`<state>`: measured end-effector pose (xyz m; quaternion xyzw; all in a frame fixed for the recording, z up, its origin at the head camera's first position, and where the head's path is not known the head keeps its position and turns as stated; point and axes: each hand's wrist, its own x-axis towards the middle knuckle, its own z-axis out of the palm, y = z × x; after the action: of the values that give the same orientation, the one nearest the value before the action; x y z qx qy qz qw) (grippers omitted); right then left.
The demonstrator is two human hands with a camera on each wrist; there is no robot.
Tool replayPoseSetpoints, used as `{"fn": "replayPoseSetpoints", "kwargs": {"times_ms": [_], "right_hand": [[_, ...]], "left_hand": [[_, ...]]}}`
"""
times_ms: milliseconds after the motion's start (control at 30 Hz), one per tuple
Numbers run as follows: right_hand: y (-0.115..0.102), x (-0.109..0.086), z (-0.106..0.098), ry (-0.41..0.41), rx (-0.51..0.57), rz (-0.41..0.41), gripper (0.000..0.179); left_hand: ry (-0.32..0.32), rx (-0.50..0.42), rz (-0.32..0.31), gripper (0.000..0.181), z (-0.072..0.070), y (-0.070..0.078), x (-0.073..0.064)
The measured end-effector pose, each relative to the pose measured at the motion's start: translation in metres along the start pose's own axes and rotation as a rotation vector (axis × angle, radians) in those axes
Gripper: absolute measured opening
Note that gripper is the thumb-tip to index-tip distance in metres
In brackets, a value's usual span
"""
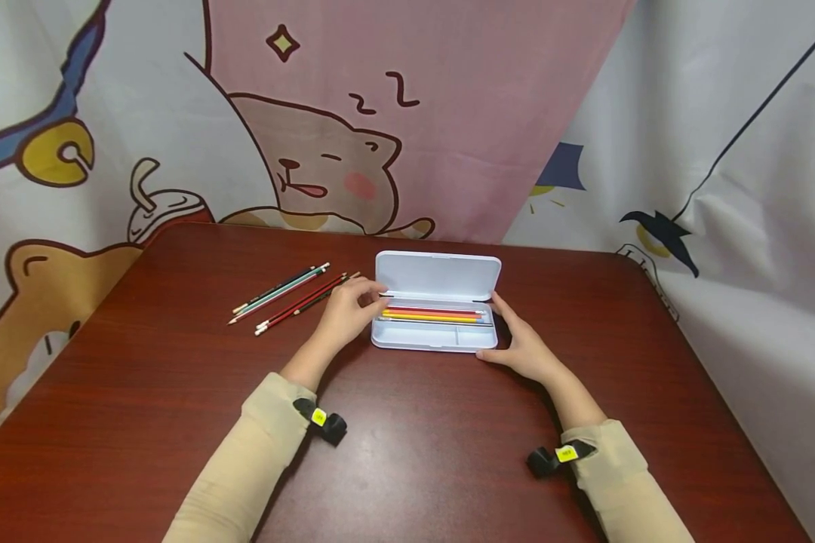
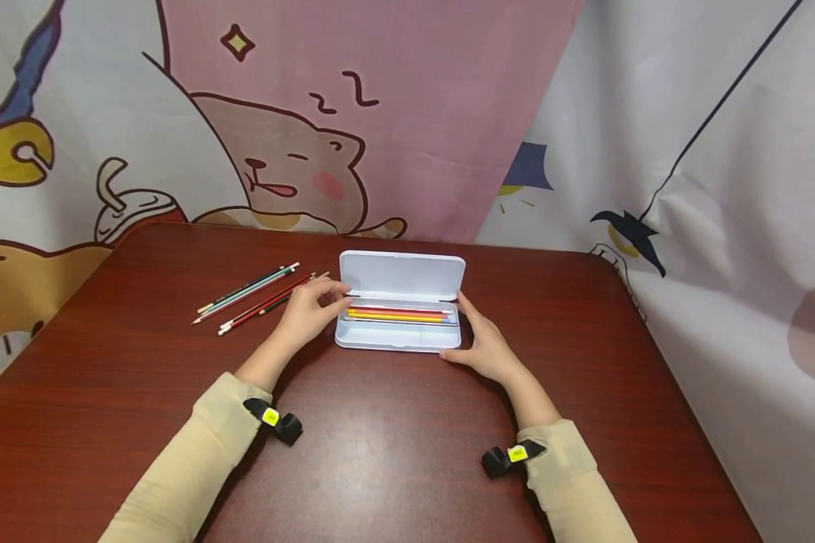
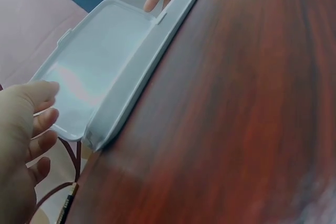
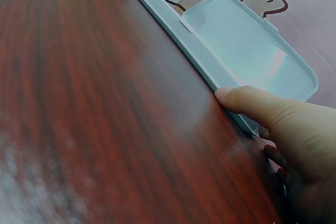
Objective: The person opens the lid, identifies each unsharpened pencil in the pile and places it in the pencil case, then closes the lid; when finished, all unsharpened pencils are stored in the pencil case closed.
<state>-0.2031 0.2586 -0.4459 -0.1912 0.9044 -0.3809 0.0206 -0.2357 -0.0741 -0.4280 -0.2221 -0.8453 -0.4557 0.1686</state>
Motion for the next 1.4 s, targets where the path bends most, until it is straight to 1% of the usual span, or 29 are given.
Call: {"fn": "replayPoseSetpoints", "kwargs": {"times_ms": [167, 333, 467, 567, 667, 833, 967, 1067, 1167, 1267, 1400], "right_hand": [[0.0, 0.001, 0.0, 0.007, 0.009, -0.004, 0.112], [0.001, 0.001, 0.0, 0.009, 0.013, -0.006, 0.112], [0.001, 0.001, 0.0, 0.01, 0.01, 0.0, 0.112], [0.001, 0.0, 0.0, 0.011, 0.01, 0.003, 0.112], [0.001, 0.0, 0.0, 0.015, 0.017, 0.0, 0.112], [0.001, 0.0, 0.0, 0.013, 0.015, 0.005, 0.113], [0.0, -0.001, 0.0, 0.014, 0.017, 0.005, 0.113], [0.0, -0.001, 0.0, 0.015, 0.019, 0.005, 0.113], [0.001, -0.001, 0.0, 0.015, 0.022, 0.002, 0.113], [0.001, -0.001, 0.001, 0.016, 0.03, -0.005, 0.113], [0.001, 0.0, 0.001, 0.022, 0.039, -0.013, 0.114]], "left_hand": [[0.06, -0.037, 0.057, 0.019, -0.001, 0.006, 0.003], [0.135, -0.077, 0.112, 0.025, -0.001, 0.01, 0.007], [0.193, -0.096, 0.126, 0.031, -0.001, 0.013, 0.01], [0.22, -0.108, 0.126, 0.037, -0.001, 0.014, 0.011], [0.209, -0.123, 0.101, 0.044, -0.001, 0.013, 0.013], [0.156, -0.153, 0.04, 0.054, -0.001, 0.012, 0.013], [0.127, -0.179, -0.001, 0.058, 0.0, 0.011, 0.013], [0.091, -0.205, -0.024, 0.059, 0.0, 0.012, 0.013], [0.061, -0.234, -0.027, 0.06, 0.0, 0.013, 0.012], [0.055, -0.248, -0.017, 0.059, 0.0, 0.014, 0.012], [0.046, -0.229, -0.011, 0.057, -0.004, 0.017, 0.011]]}}
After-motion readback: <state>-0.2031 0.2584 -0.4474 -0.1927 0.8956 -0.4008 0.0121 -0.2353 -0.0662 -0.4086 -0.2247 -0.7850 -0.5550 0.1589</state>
